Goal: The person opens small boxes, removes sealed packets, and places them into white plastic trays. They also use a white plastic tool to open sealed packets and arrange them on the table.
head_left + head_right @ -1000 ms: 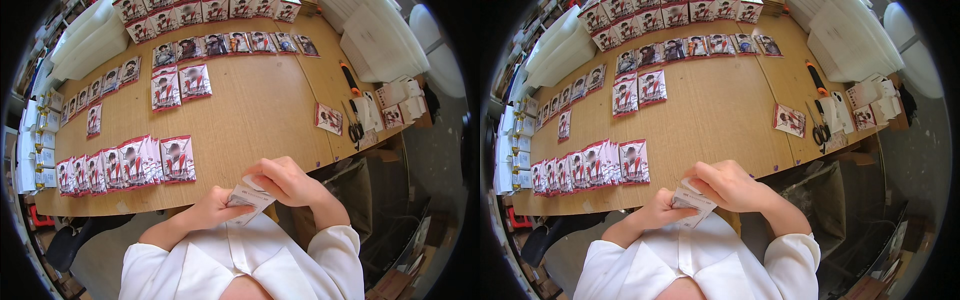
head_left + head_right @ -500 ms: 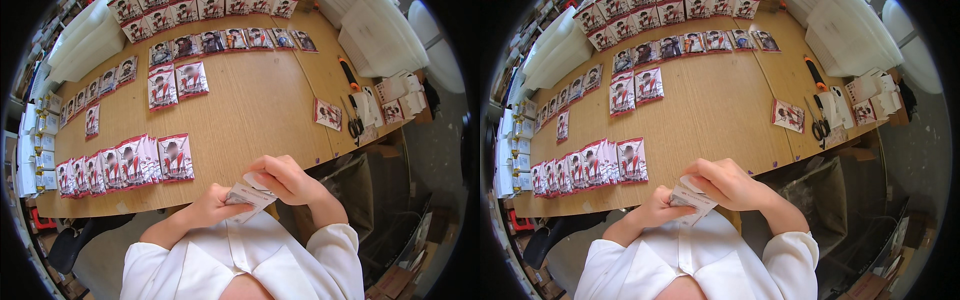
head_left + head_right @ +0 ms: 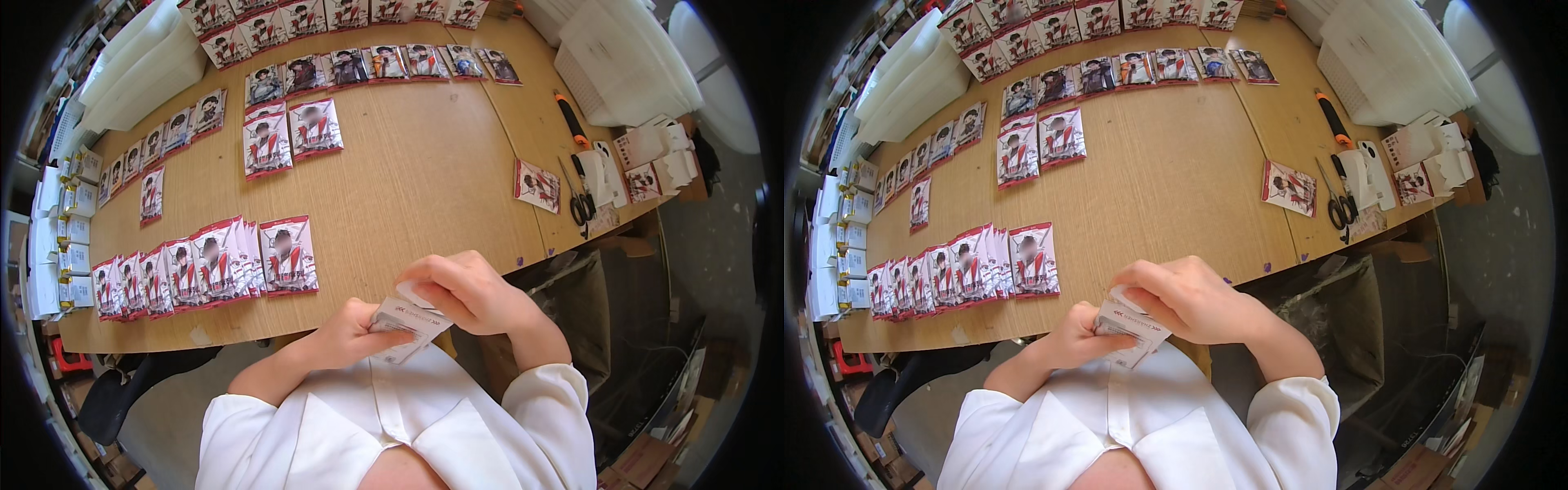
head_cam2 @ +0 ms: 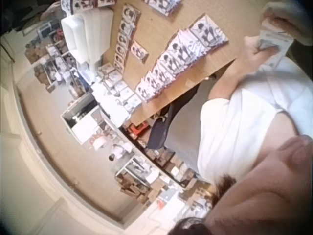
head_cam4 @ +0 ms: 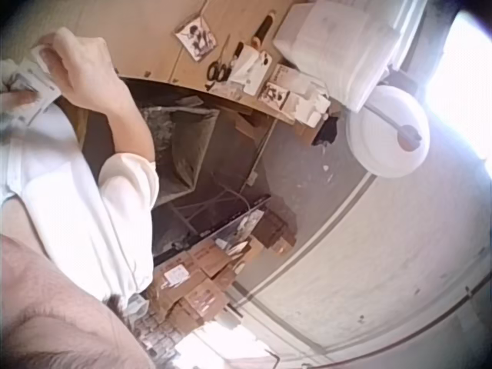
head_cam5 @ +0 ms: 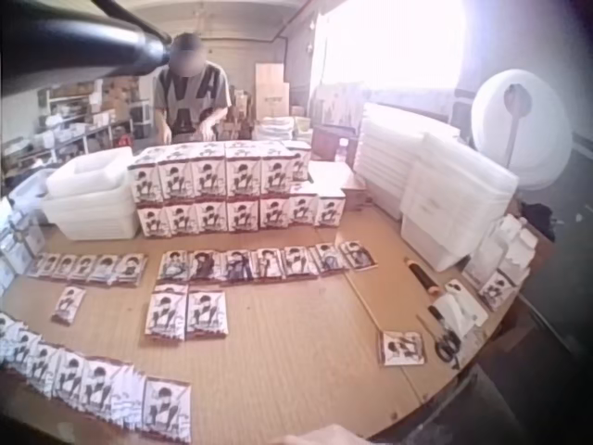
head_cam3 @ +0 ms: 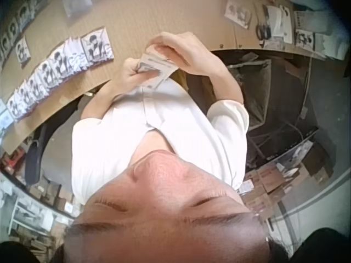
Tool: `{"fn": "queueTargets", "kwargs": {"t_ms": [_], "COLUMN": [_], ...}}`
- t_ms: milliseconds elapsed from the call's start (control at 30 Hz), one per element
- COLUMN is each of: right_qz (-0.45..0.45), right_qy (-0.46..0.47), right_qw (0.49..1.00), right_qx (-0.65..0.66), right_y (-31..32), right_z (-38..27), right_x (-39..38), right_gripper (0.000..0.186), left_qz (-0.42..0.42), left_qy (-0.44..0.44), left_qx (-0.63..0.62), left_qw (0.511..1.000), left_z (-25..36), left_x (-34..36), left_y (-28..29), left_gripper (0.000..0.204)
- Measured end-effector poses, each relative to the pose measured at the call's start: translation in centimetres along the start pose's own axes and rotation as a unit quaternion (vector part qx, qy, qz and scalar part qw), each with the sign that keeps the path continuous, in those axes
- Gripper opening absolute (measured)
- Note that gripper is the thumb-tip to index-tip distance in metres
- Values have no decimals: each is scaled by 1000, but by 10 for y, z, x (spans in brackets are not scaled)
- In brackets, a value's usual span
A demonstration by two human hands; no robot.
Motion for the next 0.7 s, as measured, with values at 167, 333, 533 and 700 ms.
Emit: {"fn": "queueTargets", "kwargs": {"t_ms": [167,333,533,700], "right_qz": [31,162,339,252], "right_qy": [-10,-94,-187,-125], "right_qw": [999,981,902,952], "right_qx": [21,40,190,121], "right_y": [31,45,15,-8], "right_z": [1,18,14,-4], "right_x": [-5,-20,-33,-16], "right_gripper": [13,14,18,18], "left_qz": [84,60,33,115], "left_qy": [21,2,-94,-111], "left_qx": [-142,-268,-288,-57], "left_qw": [986,962,953,985], "left_z": [5,4,0,12], "left_x": [-7,0,11,7], "left_y": [20,18,25,31], "left_gripper": [23,42,72,80]}}
Point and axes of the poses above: each hand's wrist, its own x-axis towards the middle knuckle, its own y-axis out of the back of the hand, z = x × y, the point moved 5 cm from there along x, towards the middle knuckle, and after that the axes turned 4 degrees about -x, right-handed, at the moved point
